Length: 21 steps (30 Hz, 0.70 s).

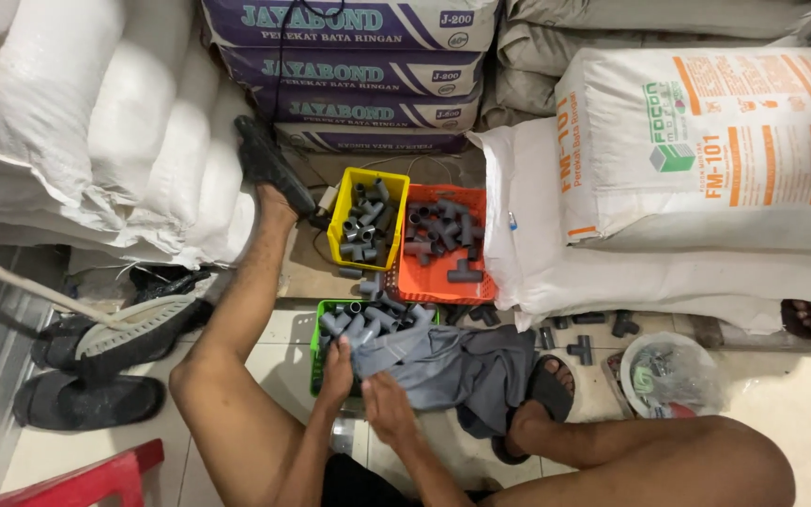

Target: Sorting various plastic pipe fittings from a central basket into separate bins based on their shape and type.

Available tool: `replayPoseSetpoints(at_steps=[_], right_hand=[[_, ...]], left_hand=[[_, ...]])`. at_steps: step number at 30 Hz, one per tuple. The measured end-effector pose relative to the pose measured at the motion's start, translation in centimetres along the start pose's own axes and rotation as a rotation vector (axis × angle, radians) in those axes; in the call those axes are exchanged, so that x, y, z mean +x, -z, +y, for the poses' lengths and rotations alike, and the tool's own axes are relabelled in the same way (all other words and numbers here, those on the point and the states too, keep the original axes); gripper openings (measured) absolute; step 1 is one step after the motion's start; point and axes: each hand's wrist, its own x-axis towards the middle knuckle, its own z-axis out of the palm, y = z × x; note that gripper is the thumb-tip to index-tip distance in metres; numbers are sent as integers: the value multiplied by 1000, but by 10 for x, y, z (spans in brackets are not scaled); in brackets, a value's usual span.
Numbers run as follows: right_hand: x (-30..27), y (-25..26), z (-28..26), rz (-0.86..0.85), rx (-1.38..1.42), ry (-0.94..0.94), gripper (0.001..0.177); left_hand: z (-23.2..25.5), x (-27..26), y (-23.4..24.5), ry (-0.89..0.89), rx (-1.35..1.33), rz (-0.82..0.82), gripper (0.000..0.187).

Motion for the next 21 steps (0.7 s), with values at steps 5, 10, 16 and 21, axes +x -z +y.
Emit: replayPoseSetpoints(at_steps=[5,10,16,21], right_hand=[[23,23,5,438,-81,71,20],[24,31,-1,406,-201,40,43],[44,-4,70,542,371,-388,63],[44,9,80,717,1138,-615,59]], left_hand=[[-14,3,-15,-213,-51,-211,57],[24,-36,-16,-37,-57,-360,61],[22,-56,-26,-167,117,-452,68],[40,-92,-46,-410,99,-400,48]])
